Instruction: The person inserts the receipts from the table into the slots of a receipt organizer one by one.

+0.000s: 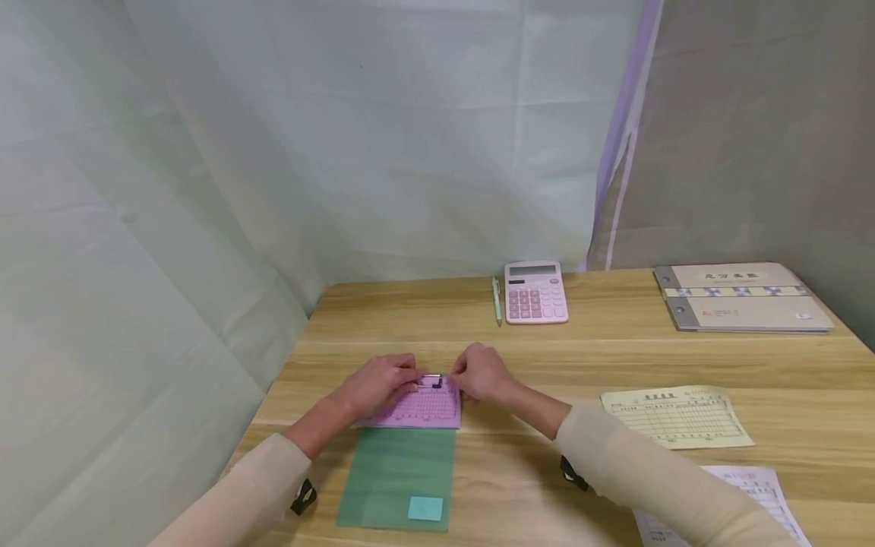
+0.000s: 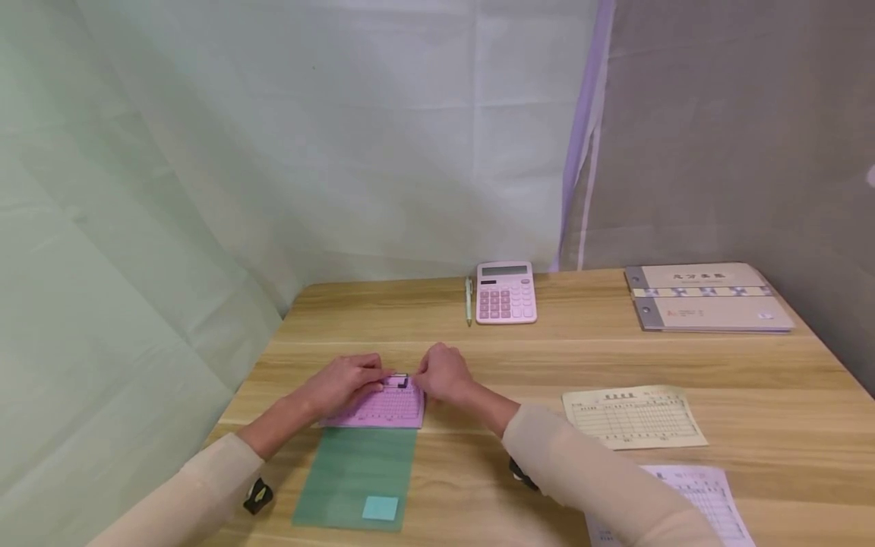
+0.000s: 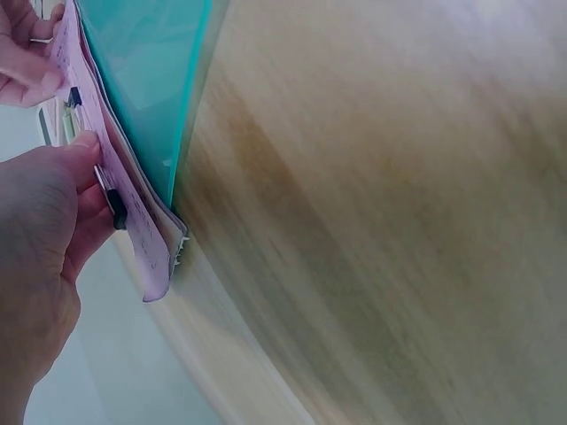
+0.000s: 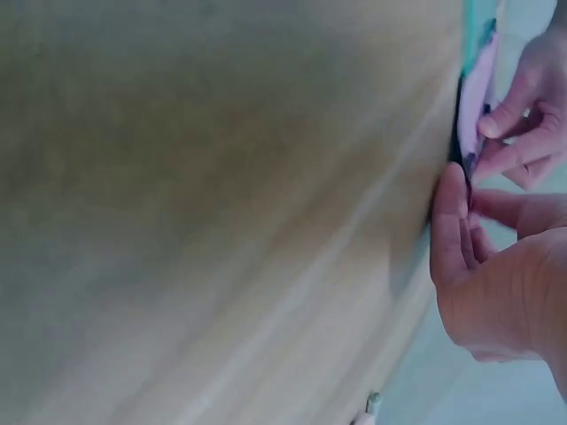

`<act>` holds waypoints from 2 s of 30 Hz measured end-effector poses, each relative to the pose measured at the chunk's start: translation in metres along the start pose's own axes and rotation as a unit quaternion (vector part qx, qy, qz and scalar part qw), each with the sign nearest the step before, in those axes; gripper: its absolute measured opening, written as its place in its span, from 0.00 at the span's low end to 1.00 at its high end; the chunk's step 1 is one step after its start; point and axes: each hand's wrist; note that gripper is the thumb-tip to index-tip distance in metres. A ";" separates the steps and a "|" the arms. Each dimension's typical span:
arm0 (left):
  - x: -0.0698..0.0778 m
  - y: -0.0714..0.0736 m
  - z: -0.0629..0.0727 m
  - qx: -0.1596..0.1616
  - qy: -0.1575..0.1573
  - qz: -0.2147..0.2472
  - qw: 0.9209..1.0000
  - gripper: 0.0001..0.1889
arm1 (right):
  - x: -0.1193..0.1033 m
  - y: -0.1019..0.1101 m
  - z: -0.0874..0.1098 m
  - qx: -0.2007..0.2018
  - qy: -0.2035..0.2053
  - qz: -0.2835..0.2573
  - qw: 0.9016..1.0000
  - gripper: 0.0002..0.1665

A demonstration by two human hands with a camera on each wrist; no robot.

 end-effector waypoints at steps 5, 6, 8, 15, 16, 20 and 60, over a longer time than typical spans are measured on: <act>0.002 0.000 0.000 -0.006 0.006 -0.004 1.000 0.16 | 0.002 -0.005 0.002 0.037 0.008 0.009 0.999 0.07; 0.002 0.000 0.000 -0.008 0.008 -0.007 1.000 0.16 | 0.002 -0.006 0.002 0.040 0.007 0.010 0.999 0.07; 0.002 0.000 0.001 -0.011 0.012 -0.007 1.000 0.16 | 0.002 -0.007 0.002 0.046 0.005 0.011 0.999 0.08; 0.003 0.001 0.001 -0.013 0.015 0.000 1.000 0.16 | 0.003 -0.008 0.002 0.050 0.006 0.013 0.999 0.08; 0.002 0.000 0.001 -0.010 0.013 0.001 1.000 0.16 | 0.003 -0.008 0.003 0.049 0.007 0.013 0.999 0.08; 0.000 -0.001 0.002 -0.004 0.014 0.012 1.000 0.16 | 0.001 -0.004 0.002 0.026 0.001 -0.007 1.000 0.06; -0.024 -0.008 -0.002 0.012 0.154 0.325 0.933 0.27 | 0.145 0.249 0.160 0.025 0.063 0.141 0.988 0.28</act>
Point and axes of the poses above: each hand's wrist, its own z-axis away from the middle knuckle, its own y-axis out of the back of the hand, x = y × z
